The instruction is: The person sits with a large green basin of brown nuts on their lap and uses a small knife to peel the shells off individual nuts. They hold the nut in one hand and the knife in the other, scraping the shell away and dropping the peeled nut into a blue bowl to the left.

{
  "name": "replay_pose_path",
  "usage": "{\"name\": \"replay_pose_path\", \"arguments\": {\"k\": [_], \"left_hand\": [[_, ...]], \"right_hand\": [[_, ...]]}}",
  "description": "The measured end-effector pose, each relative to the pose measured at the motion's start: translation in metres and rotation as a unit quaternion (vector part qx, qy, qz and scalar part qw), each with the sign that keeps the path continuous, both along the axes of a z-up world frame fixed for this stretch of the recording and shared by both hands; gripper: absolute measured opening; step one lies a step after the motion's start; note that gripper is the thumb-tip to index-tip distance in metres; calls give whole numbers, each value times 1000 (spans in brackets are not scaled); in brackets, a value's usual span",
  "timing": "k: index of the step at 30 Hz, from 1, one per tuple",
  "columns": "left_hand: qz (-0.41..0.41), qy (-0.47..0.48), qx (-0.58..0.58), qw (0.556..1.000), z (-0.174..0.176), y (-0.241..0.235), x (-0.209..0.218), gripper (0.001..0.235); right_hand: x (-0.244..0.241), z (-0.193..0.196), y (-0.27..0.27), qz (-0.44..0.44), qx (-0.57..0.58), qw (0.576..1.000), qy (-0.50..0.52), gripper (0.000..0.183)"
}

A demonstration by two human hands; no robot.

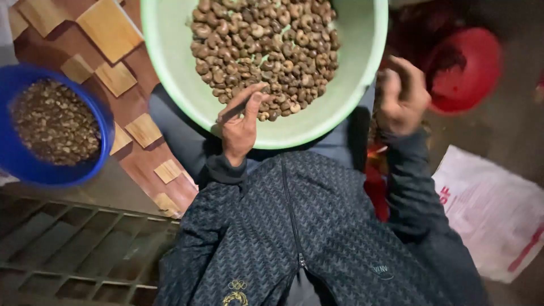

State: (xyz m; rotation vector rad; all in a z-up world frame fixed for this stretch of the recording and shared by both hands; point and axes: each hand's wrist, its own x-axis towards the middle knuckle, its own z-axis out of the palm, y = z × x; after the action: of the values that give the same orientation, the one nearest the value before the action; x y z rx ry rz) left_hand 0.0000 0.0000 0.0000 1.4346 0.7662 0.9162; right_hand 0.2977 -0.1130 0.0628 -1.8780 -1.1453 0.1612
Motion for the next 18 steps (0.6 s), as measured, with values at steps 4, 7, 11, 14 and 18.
{"name": "replay_pose_path", "arguments": {"k": [4,7,11,14,18], "left_hand": [[31,-18,-16,999,-15,-4,1,36],[33,-39,-31,998,-22,-3,4,36],[35,-11,-36,999,-20,-3,6,39],[35,6,-22,999,-20,-1,7,39],[104,-23,-5,994,-6,1,19,25]], "right_hand": [[7,-49,89,227,-44,968,-100,32],[9,-120,141,255,-61,944,-201,22],[14,-178,175,256,-227,899,-274,37],[1,-174,183,243,-204,875,-365,39],[-22,-168,181,215,-214,862,-406,27]]}}
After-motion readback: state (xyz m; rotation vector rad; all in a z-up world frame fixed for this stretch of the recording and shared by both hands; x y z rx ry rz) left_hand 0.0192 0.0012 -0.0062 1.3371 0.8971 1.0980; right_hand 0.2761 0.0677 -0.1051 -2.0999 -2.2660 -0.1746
